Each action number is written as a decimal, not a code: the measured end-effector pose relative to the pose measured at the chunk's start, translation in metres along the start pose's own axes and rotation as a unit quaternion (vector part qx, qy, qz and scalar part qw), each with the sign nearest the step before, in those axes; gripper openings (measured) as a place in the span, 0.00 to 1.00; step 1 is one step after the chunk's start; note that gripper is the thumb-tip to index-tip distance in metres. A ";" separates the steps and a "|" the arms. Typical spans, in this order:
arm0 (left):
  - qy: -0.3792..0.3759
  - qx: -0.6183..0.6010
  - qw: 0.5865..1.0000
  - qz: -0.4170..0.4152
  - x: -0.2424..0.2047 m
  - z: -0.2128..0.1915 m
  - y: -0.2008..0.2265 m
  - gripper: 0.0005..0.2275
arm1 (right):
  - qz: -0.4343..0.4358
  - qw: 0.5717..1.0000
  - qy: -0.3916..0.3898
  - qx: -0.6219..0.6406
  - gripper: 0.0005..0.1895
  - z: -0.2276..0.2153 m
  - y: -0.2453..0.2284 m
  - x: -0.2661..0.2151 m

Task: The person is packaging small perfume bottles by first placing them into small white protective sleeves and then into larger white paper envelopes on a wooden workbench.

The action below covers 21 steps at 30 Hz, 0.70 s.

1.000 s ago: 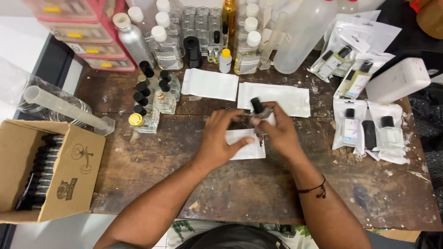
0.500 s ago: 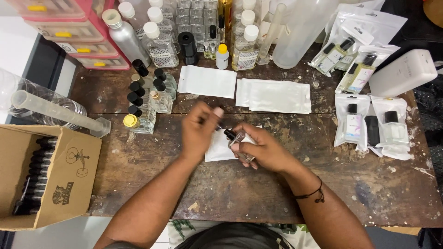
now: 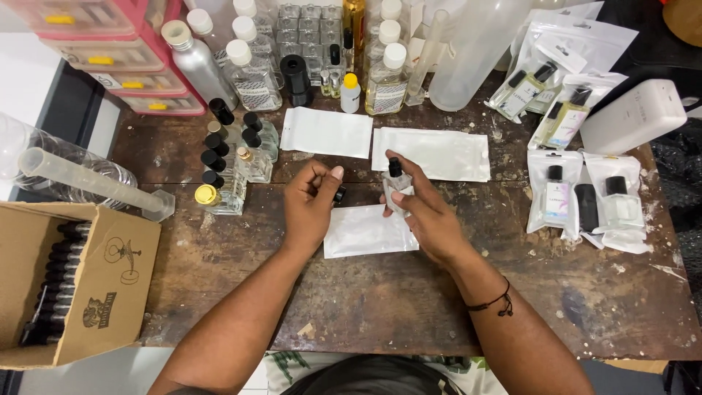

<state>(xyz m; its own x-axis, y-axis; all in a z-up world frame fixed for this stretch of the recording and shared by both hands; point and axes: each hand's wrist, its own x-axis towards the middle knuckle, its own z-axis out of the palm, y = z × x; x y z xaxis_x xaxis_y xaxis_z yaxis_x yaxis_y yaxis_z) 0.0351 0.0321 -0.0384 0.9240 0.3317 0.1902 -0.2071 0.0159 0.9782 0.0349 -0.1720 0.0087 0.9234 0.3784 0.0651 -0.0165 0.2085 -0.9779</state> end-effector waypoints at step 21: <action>-0.118 0.159 0.976 0.090 -0.014 0.013 0.027 0.11 | -0.088 0.939 0.131 -0.306 0.42 0.014 -0.008 -0.006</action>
<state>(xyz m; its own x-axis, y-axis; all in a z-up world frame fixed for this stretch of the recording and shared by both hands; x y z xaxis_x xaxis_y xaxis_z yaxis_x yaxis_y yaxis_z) 0.0212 0.0156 -0.0139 0.9379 0.0741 0.3388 -0.2979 -0.3284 0.8963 0.0242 -0.1633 0.0193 0.9552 0.1360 0.2631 0.2944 -0.3410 -0.8928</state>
